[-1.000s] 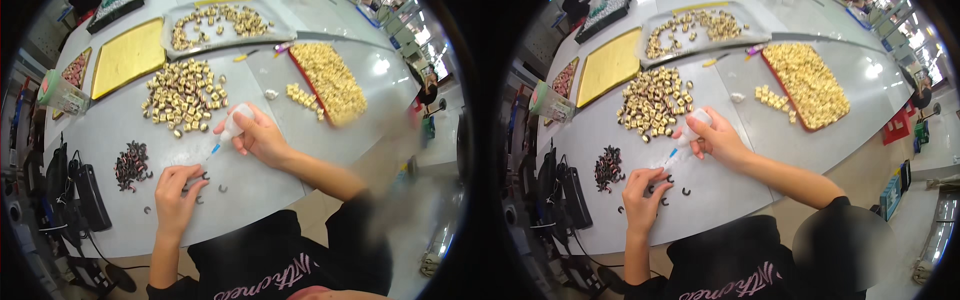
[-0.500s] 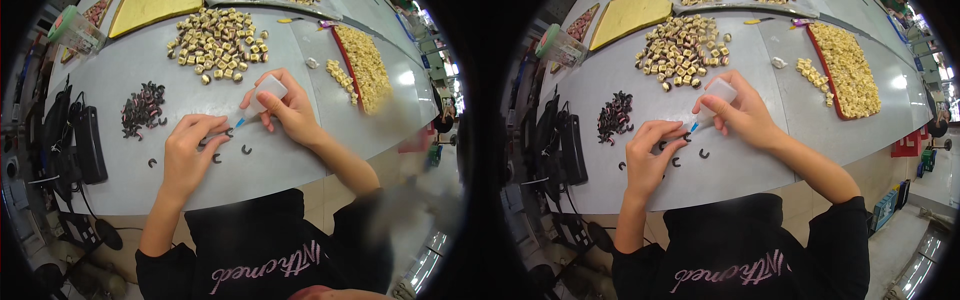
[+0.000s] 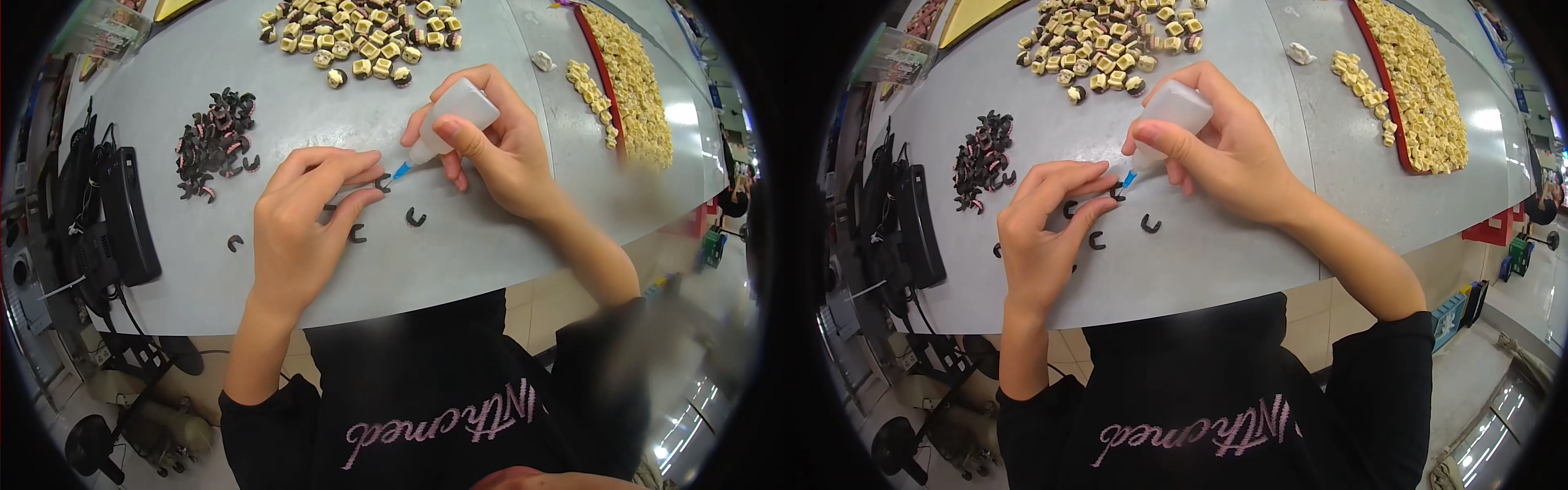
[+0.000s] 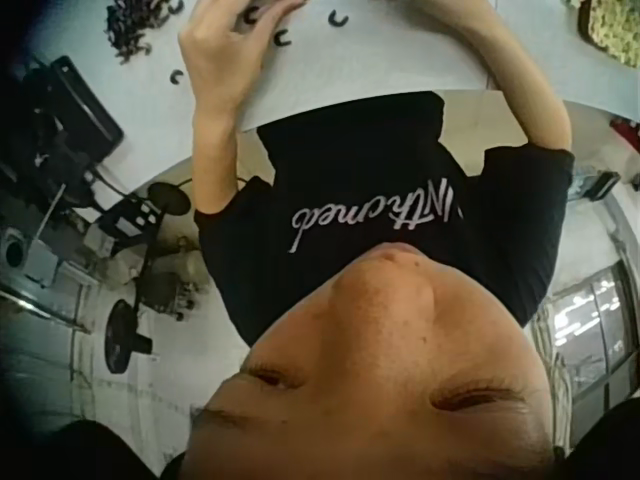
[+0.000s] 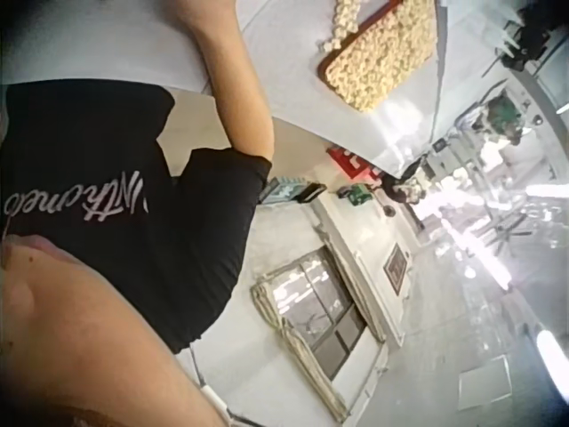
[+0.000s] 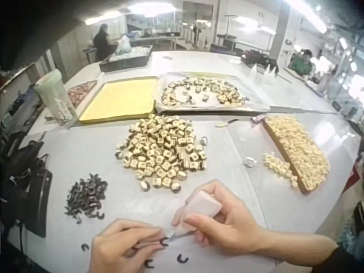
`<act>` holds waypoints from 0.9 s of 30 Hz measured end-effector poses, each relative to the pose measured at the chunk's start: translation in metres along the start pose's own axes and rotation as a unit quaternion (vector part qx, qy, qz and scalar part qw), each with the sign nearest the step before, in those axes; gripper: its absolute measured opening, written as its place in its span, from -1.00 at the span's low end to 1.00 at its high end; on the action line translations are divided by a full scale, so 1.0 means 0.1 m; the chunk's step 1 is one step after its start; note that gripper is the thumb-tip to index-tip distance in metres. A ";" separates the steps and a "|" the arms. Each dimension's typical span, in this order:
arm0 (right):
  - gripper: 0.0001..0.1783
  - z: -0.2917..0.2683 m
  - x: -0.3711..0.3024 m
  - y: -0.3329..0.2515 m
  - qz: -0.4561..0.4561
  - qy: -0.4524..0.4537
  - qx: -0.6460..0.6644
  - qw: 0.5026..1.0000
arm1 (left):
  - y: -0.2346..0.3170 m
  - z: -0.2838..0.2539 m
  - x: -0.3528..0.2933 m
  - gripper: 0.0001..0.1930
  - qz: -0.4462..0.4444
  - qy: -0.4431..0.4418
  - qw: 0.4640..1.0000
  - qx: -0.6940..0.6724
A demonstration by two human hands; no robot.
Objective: The person applies glue to small curved plastic pieces using a squeeze bottle, attaches figurine head blocks onto them by hand, and then arranges more curved pieces on the table to apply glue.
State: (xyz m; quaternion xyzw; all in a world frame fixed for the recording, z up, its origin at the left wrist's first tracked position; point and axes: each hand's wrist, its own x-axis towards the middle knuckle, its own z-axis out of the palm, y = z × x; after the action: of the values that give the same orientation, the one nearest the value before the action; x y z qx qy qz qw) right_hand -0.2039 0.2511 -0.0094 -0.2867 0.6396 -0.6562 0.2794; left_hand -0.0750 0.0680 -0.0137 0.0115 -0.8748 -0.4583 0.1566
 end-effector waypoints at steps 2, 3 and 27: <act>-0.78 -0.01 0.00 0.01 -0.006 0.002 0.000 1.000 | 0.01 0.01 0.00 -0.62 0.003 0.000 1.000 0.001; -0.78 -0.01 0.00 0.01 -0.010 -0.001 -0.004 1.000 | 0.03 0.00 0.00 -0.63 -0.012 -0.001 1.000 -0.007; -0.78 0.00 0.02 0.05 -0.057 0.019 -0.019 0.998 | -0.02 0.01 0.00 -0.62 0.011 0.013 1.000 0.015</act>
State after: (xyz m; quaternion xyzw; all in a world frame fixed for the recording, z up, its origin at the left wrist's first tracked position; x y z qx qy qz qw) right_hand -0.2057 0.2497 -0.0145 -0.3155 0.6397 -0.6642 0.2235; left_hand -0.0759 0.0680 -0.0155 0.0104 -0.8794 -0.4437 0.1726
